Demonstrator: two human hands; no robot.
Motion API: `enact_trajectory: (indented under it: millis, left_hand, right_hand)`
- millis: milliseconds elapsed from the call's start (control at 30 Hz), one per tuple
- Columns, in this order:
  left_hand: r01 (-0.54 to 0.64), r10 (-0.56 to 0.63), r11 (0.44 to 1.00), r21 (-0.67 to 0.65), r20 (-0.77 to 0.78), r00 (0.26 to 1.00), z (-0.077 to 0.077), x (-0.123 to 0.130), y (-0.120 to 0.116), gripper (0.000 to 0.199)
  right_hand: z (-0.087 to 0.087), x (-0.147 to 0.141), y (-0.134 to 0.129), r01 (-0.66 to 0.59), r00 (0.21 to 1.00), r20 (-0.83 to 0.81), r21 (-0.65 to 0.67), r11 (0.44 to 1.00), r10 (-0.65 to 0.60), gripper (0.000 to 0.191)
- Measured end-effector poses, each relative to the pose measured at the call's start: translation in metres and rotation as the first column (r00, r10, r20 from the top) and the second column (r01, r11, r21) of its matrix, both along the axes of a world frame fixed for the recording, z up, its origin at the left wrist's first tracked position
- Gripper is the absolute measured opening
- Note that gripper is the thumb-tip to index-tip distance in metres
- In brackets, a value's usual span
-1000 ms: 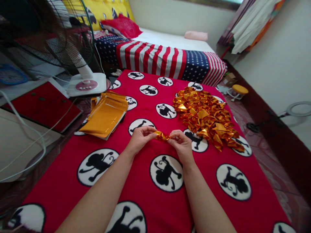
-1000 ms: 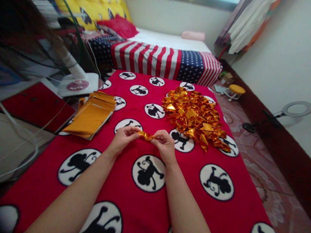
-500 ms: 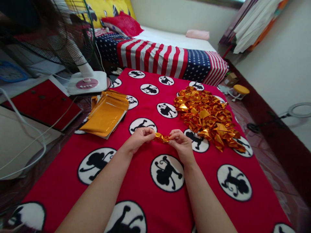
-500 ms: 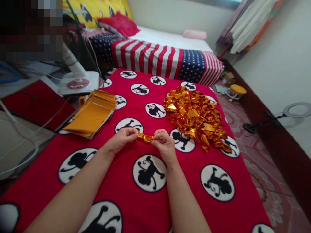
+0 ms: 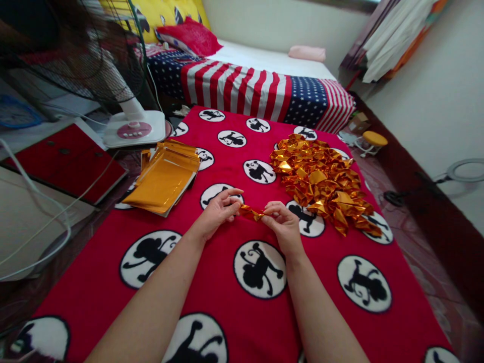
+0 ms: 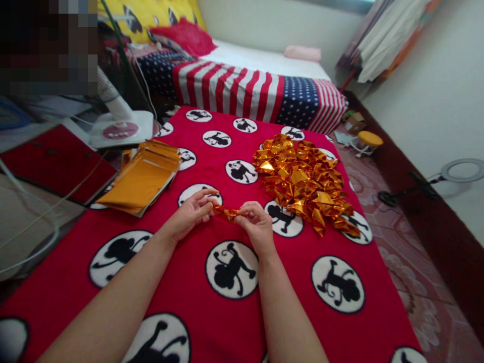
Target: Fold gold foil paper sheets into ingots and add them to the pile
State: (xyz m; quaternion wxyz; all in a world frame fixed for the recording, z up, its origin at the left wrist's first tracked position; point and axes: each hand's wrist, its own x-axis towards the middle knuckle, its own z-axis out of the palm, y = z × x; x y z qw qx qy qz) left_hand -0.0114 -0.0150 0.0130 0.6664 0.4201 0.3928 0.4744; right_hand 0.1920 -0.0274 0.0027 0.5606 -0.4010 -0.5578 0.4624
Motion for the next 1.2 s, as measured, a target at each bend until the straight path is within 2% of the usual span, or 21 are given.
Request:
enact_trajectory:
  millis: [67,167,233,400,633,700,833,1000,1100,1200]
  left_hand:
    - [-0.016,0.024,0.994,0.111,-0.068,0.997,-0.002,0.002,0.0,0.049]
    - [-0.025,0.087,0.961,0.275,-0.215,0.973,-0.005,0.007,0.0,0.03]
    - [-0.044,0.136,0.942,0.333,-0.259,0.956,-0.007,0.011,0.0,0.022]
    - [-0.109,0.207,0.93,0.35,-0.257,0.944,-0.009,0.015,0.001,0.018]
    - [-0.115,0.222,0.925,0.361,-0.268,0.938,-0.008,0.014,-0.002,0.021]
    - [-0.11,0.256,0.893,0.437,-0.291,0.922,-0.005,0.014,-0.002,0.017]
    - [-0.085,0.39,0.774,0.628,-0.365,0.845,0.002,0.014,-0.004,0.009]
    - [0.001,0.479,0.67,0.743,-0.432,0.764,0.009,0.014,-0.008,0.004]
    - [0.053,0.512,0.635,0.77,-0.472,0.718,0.009,0.013,-0.008,0.002]
    - [0.038,0.541,0.625,0.779,-0.468,0.699,0.008,0.012,-0.007,0.003]
  right_hand:
    - [0.0,0.0,0.0,0.009,1.0,0.022,0.006,1.0,-0.009,0.007]
    - [0.001,-0.002,0.0,0.014,0.999,0.04,0.029,0.999,-0.016,0.006]
    - [0.001,-0.003,0.0,0.022,0.999,0.026,0.039,0.999,-0.023,0.01]
    - [-0.001,-0.005,-0.003,0.031,0.996,-0.08,0.01,0.999,-0.03,0.026]
    - [0.002,-0.007,-0.004,0.068,0.996,-0.063,0.05,0.996,-0.065,0.015]
    - [0.003,-0.007,-0.004,0.067,0.996,-0.056,0.057,0.996,-0.064,0.015]
    - [0.001,-0.007,-0.004,0.046,0.998,-0.049,0.075,0.996,-0.043,0.013]
    - [-0.001,-0.007,-0.005,0.029,1.0,-0.015,0.106,0.994,-0.027,0.014]
    - [0.0,-0.007,-0.006,0.024,0.999,-0.027,0.122,0.992,-0.021,0.016]
    - [0.0,-0.007,-0.006,0.034,0.996,-0.083,0.064,0.997,-0.029,0.022]
